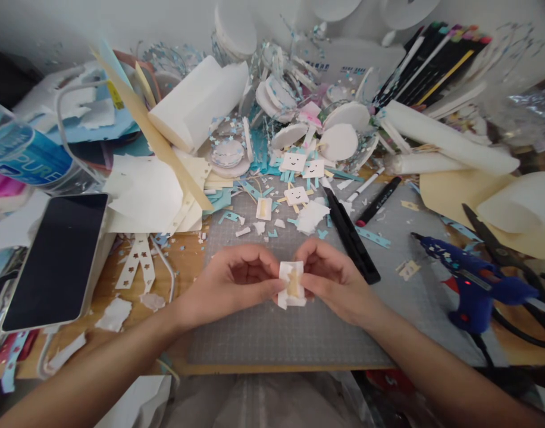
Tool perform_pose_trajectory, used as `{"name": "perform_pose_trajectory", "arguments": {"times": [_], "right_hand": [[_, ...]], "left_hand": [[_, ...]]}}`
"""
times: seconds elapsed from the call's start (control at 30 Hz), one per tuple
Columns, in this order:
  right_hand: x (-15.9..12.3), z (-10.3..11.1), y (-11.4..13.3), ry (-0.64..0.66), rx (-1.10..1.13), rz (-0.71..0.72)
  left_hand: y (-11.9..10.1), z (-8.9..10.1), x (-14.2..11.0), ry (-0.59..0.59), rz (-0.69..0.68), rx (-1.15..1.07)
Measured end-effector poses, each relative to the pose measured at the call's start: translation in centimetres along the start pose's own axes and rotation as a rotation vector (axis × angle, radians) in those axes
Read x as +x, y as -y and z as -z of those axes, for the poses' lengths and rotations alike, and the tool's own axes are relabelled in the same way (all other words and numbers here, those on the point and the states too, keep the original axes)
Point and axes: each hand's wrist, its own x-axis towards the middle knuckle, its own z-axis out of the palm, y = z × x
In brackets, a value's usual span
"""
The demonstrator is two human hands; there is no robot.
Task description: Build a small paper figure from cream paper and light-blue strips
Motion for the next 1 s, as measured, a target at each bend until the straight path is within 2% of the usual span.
{"name": "perform_pose_trajectory", "arguments": {"times": [0.17, 0.43, 0.73, 1.0], "right_hand": [[0.04, -0.1, 0.12, 0.002, 0.074, -0.051], [0.17, -0.03, -0.1, -0.039, 0.005, -0.005], [0.17, -0.24, -0.24, -0.01, 0.033, -0.02], [0.0, -0.8, -0.06, -0.017, 0.07, -0.041]], "left_hand": [[0.17, 0.0, 0.08, -0.003, 0.002, 0.028], [-0.12, -0.14, 0.24, -0.061, -0.081, 0.04], [0.02, -0.11, 0.23, -0.092, -0.073, 0.098], [0.04, -0.28, 0.06, -0.116, -0.075, 0.04]]}}
